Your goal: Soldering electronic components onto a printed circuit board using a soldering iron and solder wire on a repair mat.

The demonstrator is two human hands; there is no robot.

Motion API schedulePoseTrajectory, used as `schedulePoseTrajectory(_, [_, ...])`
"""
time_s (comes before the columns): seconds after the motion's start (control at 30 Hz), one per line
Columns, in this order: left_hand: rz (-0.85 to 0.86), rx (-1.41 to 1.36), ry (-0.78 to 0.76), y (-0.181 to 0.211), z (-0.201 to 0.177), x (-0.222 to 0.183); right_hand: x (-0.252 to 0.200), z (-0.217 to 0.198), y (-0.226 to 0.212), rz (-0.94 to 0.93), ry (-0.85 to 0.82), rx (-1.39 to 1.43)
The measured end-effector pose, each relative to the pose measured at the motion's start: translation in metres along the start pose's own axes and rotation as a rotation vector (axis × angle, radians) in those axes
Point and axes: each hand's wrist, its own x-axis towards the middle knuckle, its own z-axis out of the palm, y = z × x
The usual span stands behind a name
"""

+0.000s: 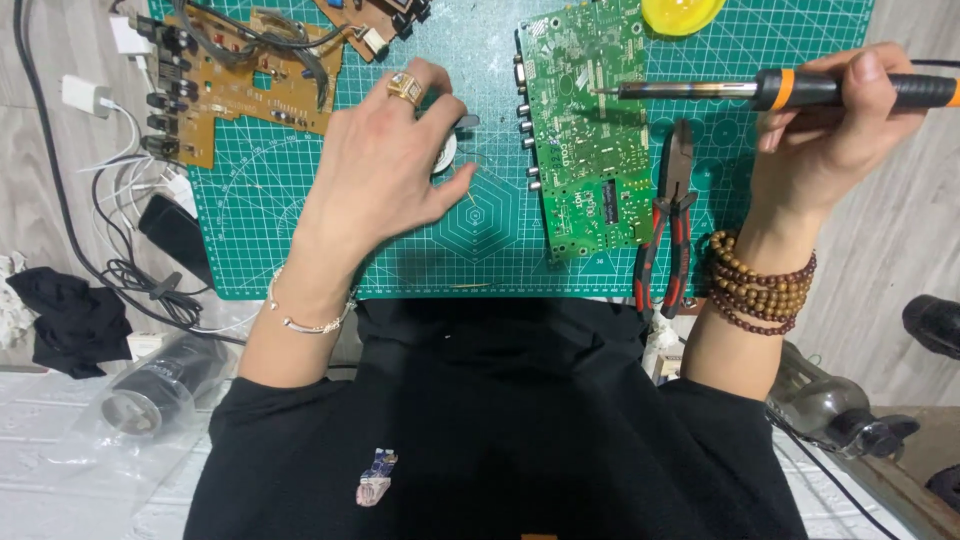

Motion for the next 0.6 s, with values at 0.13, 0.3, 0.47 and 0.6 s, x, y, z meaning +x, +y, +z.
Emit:
schedulePoseTrajectory(0.13, [-0.009, 0.096, -0.016, -0.003, 0.007, -0.002, 0.001, -0.002, 0.003, -0.010, -0.026, 0.028])
schedulePoseTrajectory(0.3, [0.016, 0.110, 0.020, -0.004, 0.008, -0.001, 0.002, -0.003, 0.004, -0.022, -0.056, 0.024])
schedulePoseTrajectory(0.47, [0.018, -0.036, 0.063, -0.004, 0.015, 0.001, 0.003, -0.003, 0.009, -0.068, -0.084, 0.017])
schedulePoseTrajectory(0.6, [0.016, -0.089, 0.074, -0.005, 0.018, 0.001, 0.000, 0.011, 0.004, 0.013, -0.053, 0.010])
